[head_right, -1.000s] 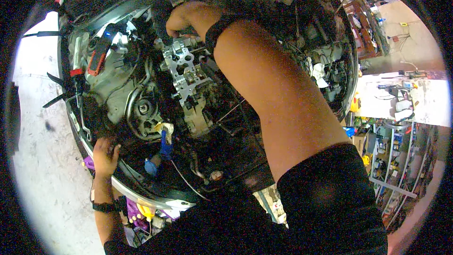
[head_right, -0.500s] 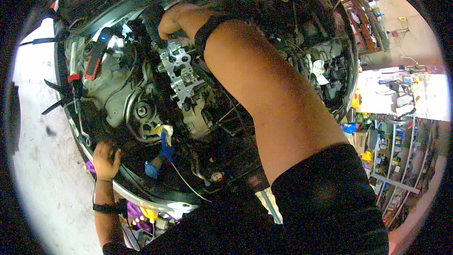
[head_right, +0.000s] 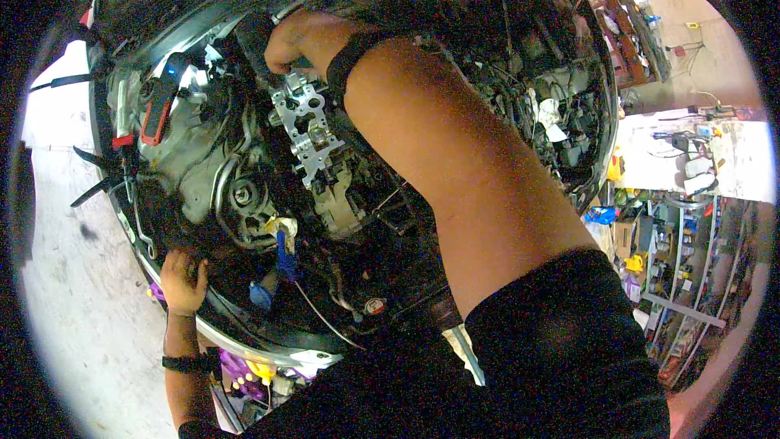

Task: The recorder is using a power drill and hands to work on a car engine under the hood.

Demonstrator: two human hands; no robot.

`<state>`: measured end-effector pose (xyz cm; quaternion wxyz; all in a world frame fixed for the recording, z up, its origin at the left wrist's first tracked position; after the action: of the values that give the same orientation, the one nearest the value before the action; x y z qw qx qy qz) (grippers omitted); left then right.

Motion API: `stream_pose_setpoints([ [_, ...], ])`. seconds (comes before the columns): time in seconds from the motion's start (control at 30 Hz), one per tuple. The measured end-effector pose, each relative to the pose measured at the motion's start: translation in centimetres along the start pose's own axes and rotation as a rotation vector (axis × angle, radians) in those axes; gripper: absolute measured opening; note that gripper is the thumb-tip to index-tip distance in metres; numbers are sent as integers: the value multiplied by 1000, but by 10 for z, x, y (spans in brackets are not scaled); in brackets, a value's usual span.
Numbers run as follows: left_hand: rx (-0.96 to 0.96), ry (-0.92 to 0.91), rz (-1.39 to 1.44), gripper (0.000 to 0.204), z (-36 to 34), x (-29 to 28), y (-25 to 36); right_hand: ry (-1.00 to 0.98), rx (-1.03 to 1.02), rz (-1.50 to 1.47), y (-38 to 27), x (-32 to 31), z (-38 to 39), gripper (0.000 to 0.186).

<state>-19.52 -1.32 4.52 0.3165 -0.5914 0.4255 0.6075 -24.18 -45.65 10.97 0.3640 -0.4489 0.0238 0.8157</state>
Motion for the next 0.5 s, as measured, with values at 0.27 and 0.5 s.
stream_pose_setpoints([
  [0.27,-94,70,359,21,-101,25,46,77,-43,2,21,4,-11,32],
  [0.5,-231,104,563,29,-237,113,69,-50,22,-60,6,3,-5,31],
])
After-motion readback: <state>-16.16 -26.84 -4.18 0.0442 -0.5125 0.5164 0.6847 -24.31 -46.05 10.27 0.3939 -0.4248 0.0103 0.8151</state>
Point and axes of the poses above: each hand's wrist, its own z-axis away from the middle knuckle, its own x-axis out of the palm, y = z × x, the point moved 2 cm from there along -z, towards the middle knuckle, and after that the axes turned 9 degrees about -z, right-handed, at the moved point
